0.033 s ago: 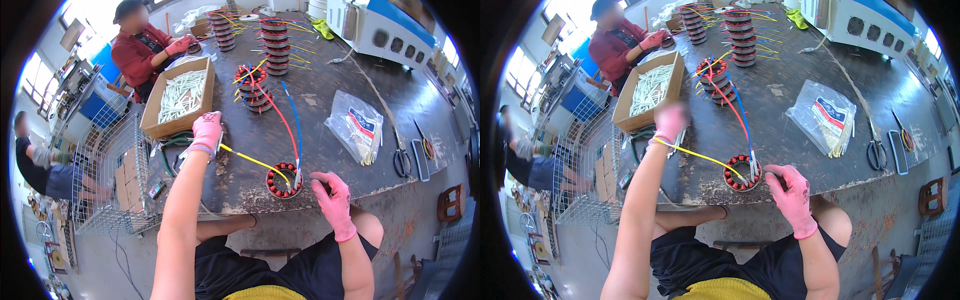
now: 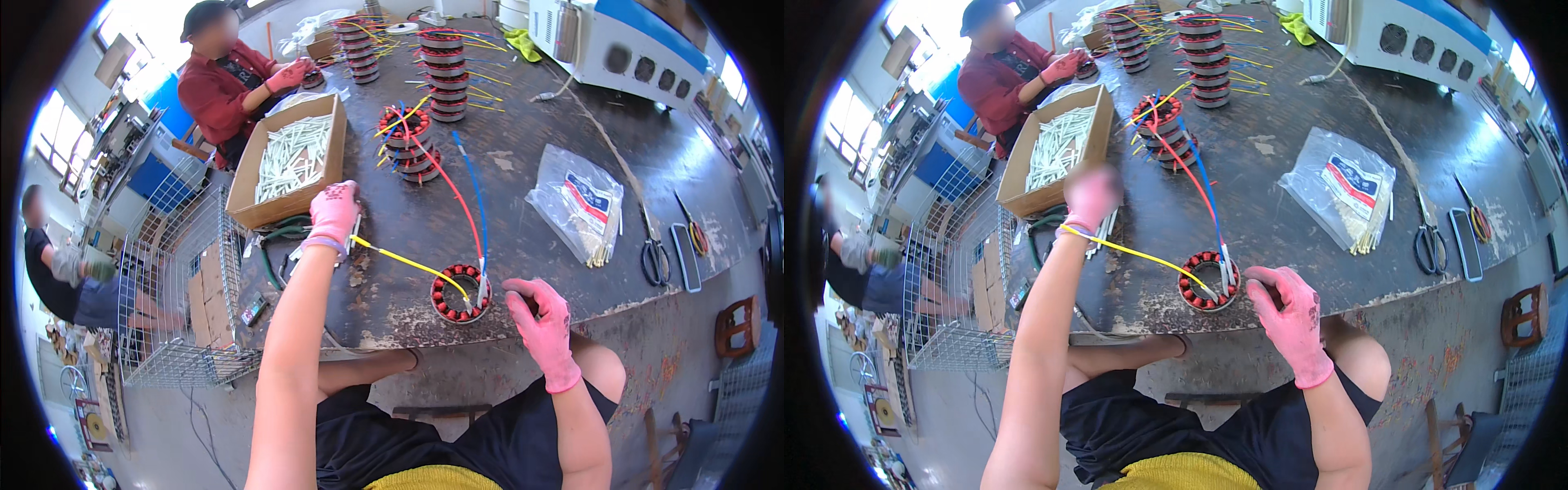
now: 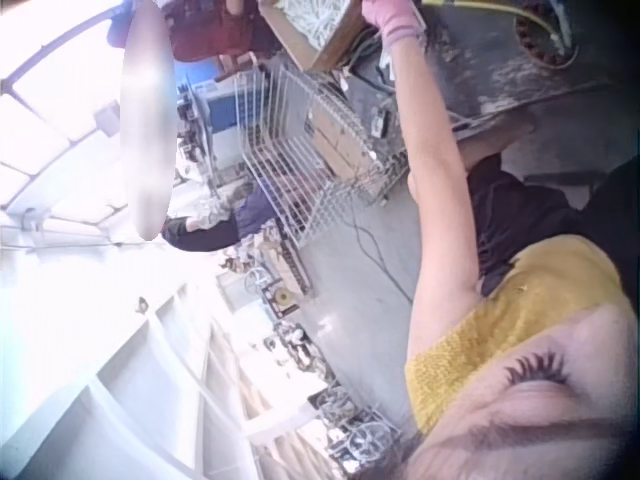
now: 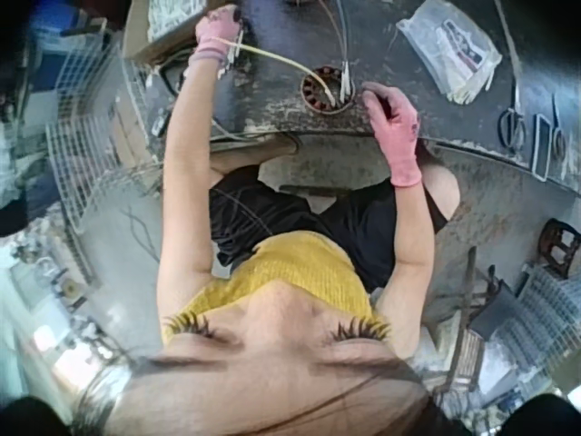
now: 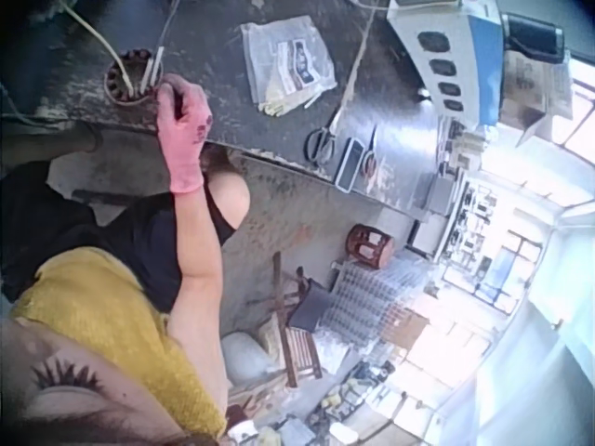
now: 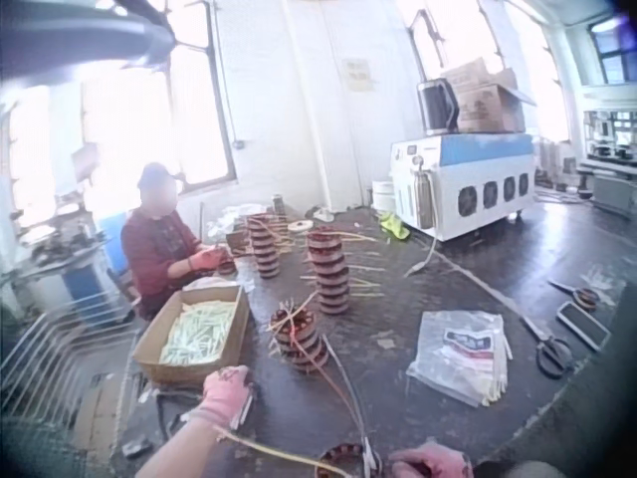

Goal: The person uses a small metal tool to push colored wires into slots on a circular stator component and slides white insulating sleeves onto the ends of the wires.

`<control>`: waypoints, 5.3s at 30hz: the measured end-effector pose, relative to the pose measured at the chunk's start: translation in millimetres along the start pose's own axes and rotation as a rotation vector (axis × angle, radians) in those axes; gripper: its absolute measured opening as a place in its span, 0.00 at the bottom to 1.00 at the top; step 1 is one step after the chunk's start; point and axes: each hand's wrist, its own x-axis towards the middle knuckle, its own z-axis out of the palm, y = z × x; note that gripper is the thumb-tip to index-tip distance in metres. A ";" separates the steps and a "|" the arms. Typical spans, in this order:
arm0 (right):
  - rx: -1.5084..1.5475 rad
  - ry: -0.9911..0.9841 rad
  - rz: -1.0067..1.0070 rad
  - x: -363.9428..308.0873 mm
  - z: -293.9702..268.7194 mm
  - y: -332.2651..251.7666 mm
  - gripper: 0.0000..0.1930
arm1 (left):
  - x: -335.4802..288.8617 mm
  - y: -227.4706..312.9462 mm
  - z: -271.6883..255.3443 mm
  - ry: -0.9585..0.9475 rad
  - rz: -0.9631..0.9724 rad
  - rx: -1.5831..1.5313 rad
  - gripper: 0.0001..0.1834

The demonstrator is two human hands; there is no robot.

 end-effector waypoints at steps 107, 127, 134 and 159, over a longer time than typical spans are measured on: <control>0.175 -0.518 0.613 -35.2 5.4 -14.7 0.14 | -153.4 142.9 -85.9 -0.089 0.553 -0.826 0.26; -0.128 -0.319 0.430 -39.4 28.7 -27.5 0.17 | -160.2 145.8 -71.6 0.025 0.494 -0.913 0.22; -0.403 -0.067 -0.201 -43.6 43.0 -10.3 0.11 | -158.3 148.2 -72.6 0.050 0.514 -0.927 0.20; 1.161 -0.265 1.033 -63.7 43.9 20.2 0.18 | -170.6 140.7 -109.0 -0.129 0.488 -0.649 0.22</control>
